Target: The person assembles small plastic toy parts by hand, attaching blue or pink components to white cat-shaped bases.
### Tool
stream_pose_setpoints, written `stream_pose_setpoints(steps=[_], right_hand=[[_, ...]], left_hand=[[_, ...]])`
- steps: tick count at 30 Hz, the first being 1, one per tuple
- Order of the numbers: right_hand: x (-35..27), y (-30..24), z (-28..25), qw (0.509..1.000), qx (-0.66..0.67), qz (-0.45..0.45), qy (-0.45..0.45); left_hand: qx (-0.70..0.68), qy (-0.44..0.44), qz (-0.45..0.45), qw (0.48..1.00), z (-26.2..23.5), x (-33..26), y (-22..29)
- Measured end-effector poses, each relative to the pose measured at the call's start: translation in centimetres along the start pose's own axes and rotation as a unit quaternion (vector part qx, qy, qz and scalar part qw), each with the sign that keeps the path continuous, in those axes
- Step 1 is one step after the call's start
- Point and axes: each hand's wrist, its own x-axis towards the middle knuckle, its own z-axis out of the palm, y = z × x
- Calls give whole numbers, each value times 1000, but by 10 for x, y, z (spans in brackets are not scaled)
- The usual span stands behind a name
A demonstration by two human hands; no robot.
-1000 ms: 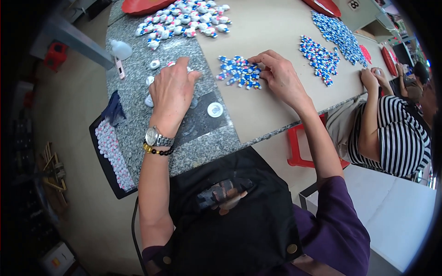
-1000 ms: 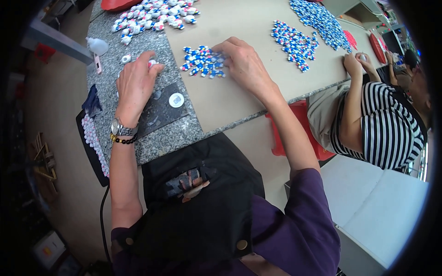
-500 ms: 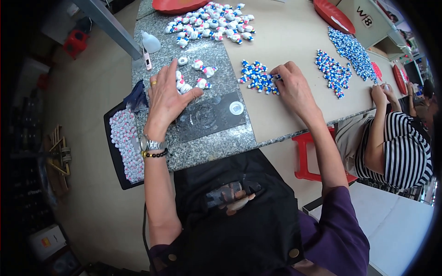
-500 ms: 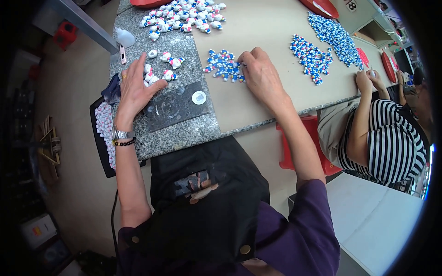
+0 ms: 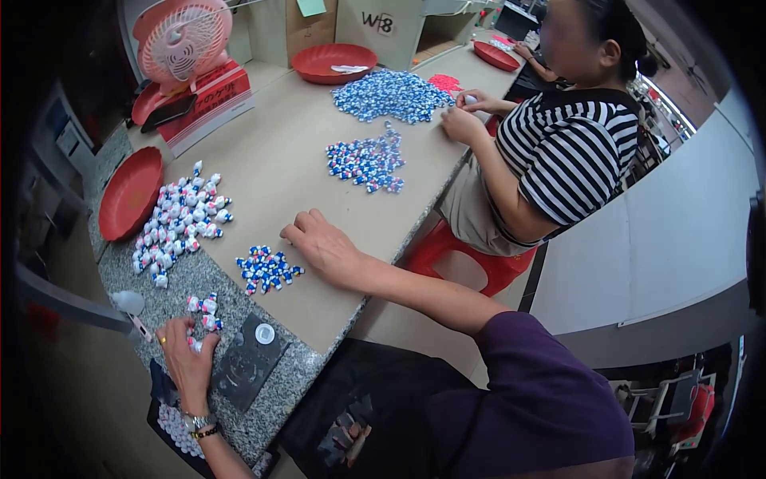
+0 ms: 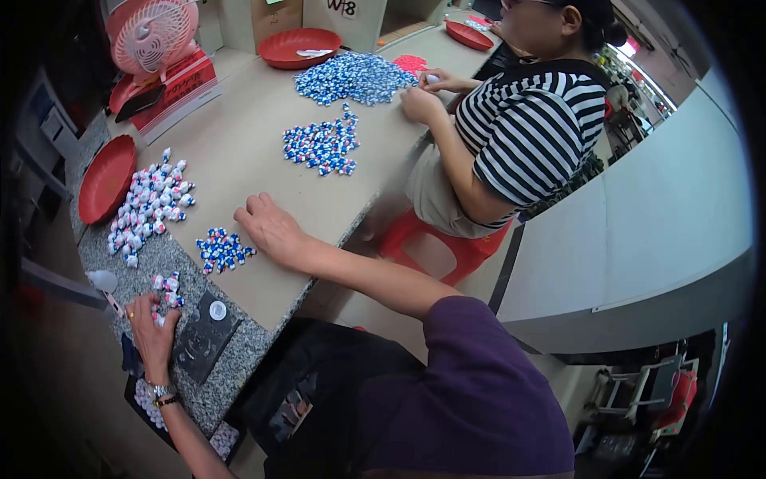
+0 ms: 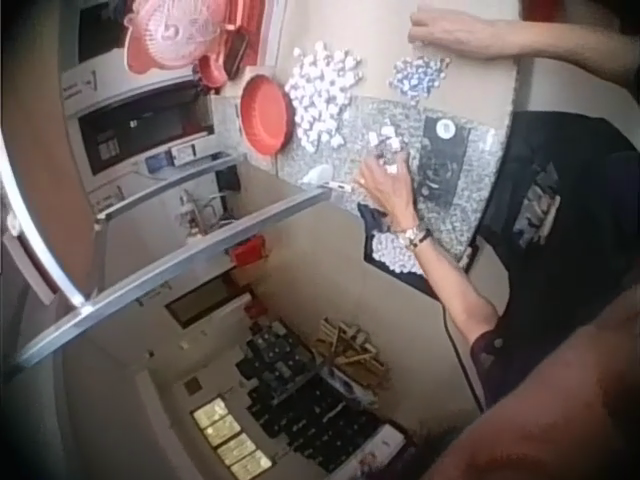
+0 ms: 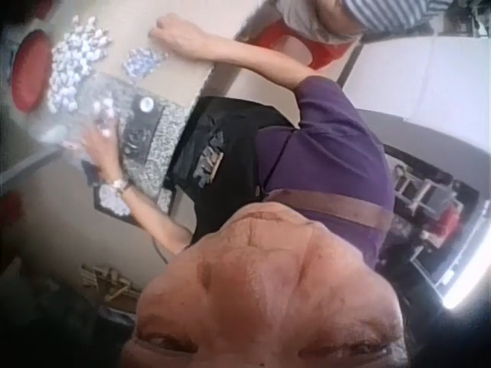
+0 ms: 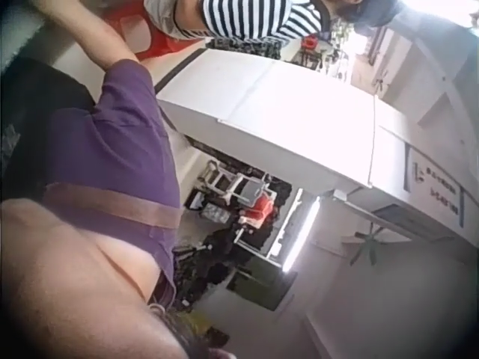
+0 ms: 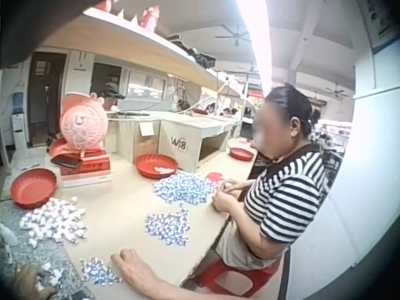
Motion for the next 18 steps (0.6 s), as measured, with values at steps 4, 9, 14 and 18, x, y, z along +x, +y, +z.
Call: stream_pose_setpoints(steps=[4, 9, 14, 18], right_hand=[[4, 8, -7, 986, 130, 47, 94], [6, 2, -15, 809, 522, 268, 38], [2, -10, -17, 673, 674, 305, 4], [1, -20, -26, 725, 627, 284, -4]], left_hand=[[-34, 0, 3, 999, 0, -2, 0], [-23, 47, 50, 997, 4, -11, -13], [13, 97, 55, 994, 5, -19, -19], [-68, 142, -83, 984, 7, -16, -19]])
